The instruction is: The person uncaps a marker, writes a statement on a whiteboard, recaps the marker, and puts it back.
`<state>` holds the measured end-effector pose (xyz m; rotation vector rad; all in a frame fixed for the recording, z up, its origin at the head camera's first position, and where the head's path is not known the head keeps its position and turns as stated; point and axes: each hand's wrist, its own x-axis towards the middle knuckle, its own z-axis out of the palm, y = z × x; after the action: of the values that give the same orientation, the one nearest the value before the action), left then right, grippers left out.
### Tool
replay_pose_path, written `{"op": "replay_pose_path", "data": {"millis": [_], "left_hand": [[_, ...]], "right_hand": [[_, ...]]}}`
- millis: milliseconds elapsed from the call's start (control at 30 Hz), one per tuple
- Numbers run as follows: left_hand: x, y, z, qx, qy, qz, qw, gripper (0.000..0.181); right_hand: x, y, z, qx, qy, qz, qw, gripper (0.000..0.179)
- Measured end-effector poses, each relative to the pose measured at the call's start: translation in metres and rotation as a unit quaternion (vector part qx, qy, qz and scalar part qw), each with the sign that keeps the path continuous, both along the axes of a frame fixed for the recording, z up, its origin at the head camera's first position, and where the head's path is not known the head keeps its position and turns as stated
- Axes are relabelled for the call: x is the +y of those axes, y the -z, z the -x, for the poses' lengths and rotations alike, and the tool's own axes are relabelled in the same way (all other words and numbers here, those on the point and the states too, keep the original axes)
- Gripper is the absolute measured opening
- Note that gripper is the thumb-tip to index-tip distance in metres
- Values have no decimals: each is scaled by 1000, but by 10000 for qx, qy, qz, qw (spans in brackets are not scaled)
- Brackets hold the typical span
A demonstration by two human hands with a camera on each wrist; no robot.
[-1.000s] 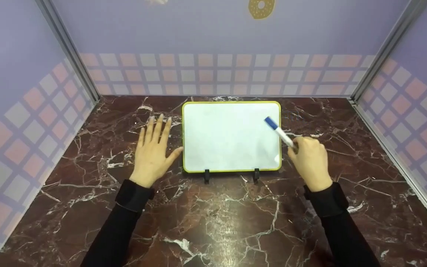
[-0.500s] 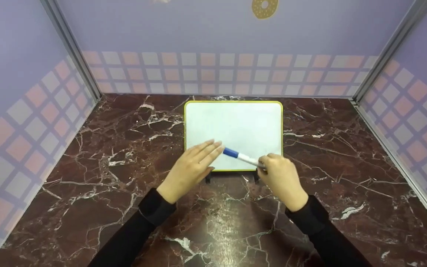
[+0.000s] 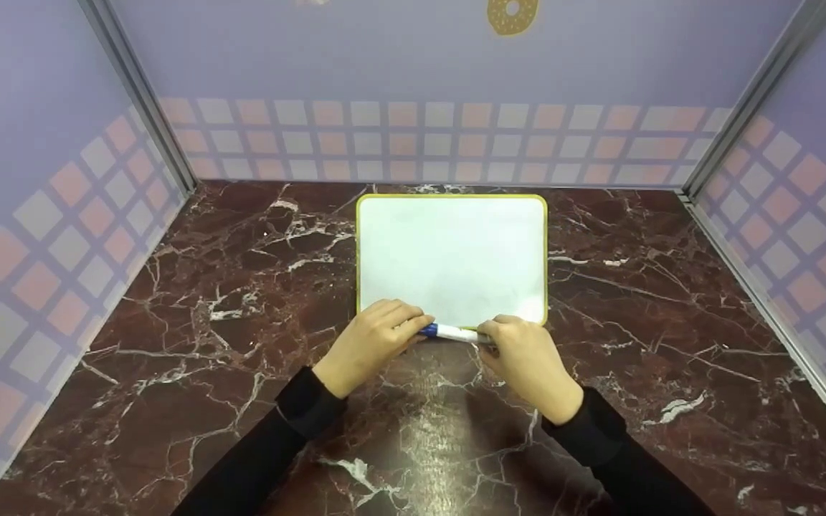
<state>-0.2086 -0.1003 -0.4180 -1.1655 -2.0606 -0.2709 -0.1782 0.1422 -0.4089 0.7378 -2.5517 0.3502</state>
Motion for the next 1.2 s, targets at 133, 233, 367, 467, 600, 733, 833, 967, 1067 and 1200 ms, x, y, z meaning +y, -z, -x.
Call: {"op": "replay_pose_path", "data": {"millis": [133,233,367,467,600,733,833,967,1067,1200], "left_hand": [[0,0,0,-131,-14,-19,9999,23],[0,1,-1,-264,-85,6,9996,27],[0,1,-1,-470,-129,68,9988,26],[-1,2,-1,-710,-114,1,9974,25],[-9,-5,3,-1098,-279,-374,9929,23],[-26,-19,10,-1550,-814,-972,9798,20],[-45,-25,19,-1865,-1459,-1460,9605,19],[-74,-23,34,-2017,-2459,-1825,9303,21],[-93,-16,44,-2065,-3019,-1830,9125,23],[-110,-2,53,-2310,-3422,-1843,8919,24]], "right_hand": [[0,0,0,86,-36,-44,9999,14],[0,1,0,173,-47,-48,9998,13],[0,1,1,314,-24,11,9995,13],[1,0,2,416,20,16,9991,15],[5,-4,5,538,167,13,9984,17],[12,-9,8,667,362,157,9970,15],[16,-12,10,721,480,254,9959,14],[20,-14,12,705,571,338,9953,15],[21,-15,12,665,605,385,9952,16],[20,-16,12,579,653,390,9954,16]]}}
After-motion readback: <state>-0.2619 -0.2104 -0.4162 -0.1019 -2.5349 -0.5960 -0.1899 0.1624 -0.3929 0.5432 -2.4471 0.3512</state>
